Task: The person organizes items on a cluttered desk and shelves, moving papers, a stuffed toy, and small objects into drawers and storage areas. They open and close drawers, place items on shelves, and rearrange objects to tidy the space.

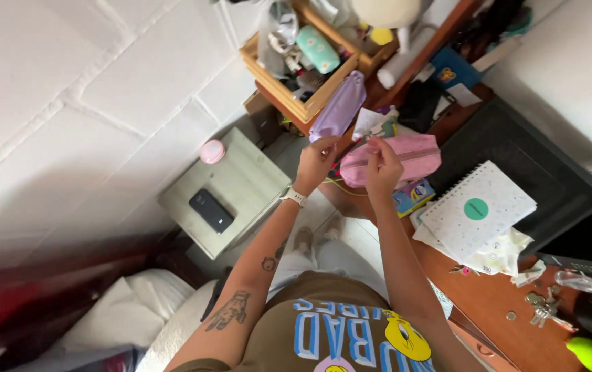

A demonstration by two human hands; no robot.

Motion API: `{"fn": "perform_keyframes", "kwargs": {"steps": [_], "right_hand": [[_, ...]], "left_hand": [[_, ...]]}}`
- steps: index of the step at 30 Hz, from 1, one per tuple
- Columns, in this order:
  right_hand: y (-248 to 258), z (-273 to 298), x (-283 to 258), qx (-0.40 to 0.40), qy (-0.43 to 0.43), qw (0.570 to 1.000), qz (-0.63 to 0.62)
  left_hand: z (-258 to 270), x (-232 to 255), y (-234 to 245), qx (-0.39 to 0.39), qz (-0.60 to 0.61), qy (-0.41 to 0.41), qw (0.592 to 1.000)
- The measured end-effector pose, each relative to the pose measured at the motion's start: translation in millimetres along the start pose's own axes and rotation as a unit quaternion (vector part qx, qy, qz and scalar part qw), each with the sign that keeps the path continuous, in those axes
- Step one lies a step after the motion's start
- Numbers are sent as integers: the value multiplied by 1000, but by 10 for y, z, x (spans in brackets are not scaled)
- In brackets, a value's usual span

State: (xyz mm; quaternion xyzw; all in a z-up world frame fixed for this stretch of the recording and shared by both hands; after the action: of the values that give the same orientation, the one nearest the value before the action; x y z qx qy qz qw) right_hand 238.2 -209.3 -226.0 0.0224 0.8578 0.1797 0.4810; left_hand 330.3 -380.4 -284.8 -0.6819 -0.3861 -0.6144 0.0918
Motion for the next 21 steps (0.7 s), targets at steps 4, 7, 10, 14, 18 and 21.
{"fn": "perform_keyframes", "kwargs": {"steps": [4, 7, 10, 14, 18, 21], "right_hand": [[-324, -54, 16, -40, -11, 998, -43], [-500, -160, -14, -62, -19, 998, 3], [-680, -242, -46, -99, -47, 993, -38], [-858, -319, 5, -108, -16, 994, -6], [-1044, -328, 184, -127, -72, 989, 6], [-1187, -385, 314, -116, -104, 988, 18]], "left_hand": [[24, -242, 197, 31, 1, 10, 999], [-15, -240, 332, 59, -12, 24, 998], [-88, -214, 465, 79, -12, 30, 996], [-267, -293, 560, 93, -18, 23, 995], [-415, -336, 644, 76, -9, 24, 997], [-567, -377, 755, 59, 4, 21, 998]]}}
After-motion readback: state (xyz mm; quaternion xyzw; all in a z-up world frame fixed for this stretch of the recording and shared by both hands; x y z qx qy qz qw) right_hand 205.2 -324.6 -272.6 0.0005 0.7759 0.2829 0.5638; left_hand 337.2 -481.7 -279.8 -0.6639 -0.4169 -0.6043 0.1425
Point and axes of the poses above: each hand's wrist, its own z-axis away from the middle knuckle, its own y-axis out of the back of the hand, x = y × z, the point moved 8 cm from there along -z, towards the middle knuckle, and after that the axes turned 5 degrees about -y, right-handed, at the moved point
